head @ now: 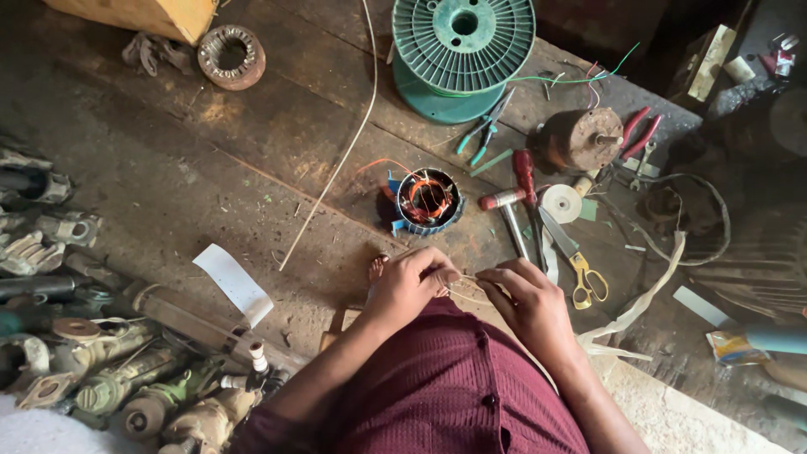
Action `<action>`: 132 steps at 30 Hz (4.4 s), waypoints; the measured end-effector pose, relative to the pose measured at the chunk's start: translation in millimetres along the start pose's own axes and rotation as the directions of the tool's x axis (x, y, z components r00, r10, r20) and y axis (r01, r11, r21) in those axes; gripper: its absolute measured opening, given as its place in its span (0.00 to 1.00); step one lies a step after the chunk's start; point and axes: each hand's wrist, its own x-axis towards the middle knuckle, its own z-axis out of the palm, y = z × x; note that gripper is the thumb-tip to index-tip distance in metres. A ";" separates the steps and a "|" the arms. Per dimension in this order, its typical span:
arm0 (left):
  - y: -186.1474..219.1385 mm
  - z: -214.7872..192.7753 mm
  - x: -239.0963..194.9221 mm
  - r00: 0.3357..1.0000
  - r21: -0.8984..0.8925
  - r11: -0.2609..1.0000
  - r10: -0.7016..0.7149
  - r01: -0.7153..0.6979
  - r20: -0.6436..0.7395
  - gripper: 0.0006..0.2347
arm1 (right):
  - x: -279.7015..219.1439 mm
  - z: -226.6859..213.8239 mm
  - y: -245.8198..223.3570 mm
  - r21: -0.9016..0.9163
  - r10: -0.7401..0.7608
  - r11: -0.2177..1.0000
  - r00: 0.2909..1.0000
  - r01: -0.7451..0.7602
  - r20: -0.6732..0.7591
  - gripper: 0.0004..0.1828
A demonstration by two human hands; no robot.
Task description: The person works on a small electrical motor stator, stripping and twisting copper wires, and using pliers and shears to cut and adjust the windings. The person repeatedly manipulates the wires and tools on a cluttered workbench.
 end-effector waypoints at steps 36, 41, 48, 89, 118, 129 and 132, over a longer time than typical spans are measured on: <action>3.8 -51.2 96.1 0.573 0.161 0.555 0.738 -0.816 0.356 0.07 | -12.3 69.4 30.4 0.734 0.678 0.447 0.729 -0.511 0.095 0.11; 70.3 -50.6 140.4 0.687 -0.141 0.688 0.724 -0.712 0.058 0.05 | -43.1 25.8 115.1 0.221 0.670 0.741 0.675 -0.634 -0.310 0.14; 162.0 -70.3 187.4 0.744 -0.594 0.462 0.514 -0.659 -0.426 0.06 | -103.9 11.8 171.8 -0.554 0.460 0.620 0.829 -0.556 -0.318 0.19; -97.2 116.7 38.3 0.907 -0.234 0.878 -0.418 0.418 0.054 0.06 | -95.7 7.4 157.4 -0.184 0.565 0.787 0.569 -0.588 0.598 0.37; -7.0 38.4 43.6 0.990 -0.366 0.927 0.119 -0.083 0.077 0.08 | 2.3 36.4 73.6 0.461 0.333 0.830 0.942 -0.315 0.045 0.08; -78.5 -11.5 117.6 0.956 0.055 0.954 0.294 -0.293 -0.006 0.08 | 85.6 73.4 55.0 -0.211 -0.104 0.975 0.983 0.071 -0.150 0.15; -83.0 -11.0 124.7 0.933 0.203 0.911 0.353 -0.359 0.068 0.07 | 91.9 79.7 53.3 -0.220 -0.078 0.975 0.980 0.037 -0.185 0.14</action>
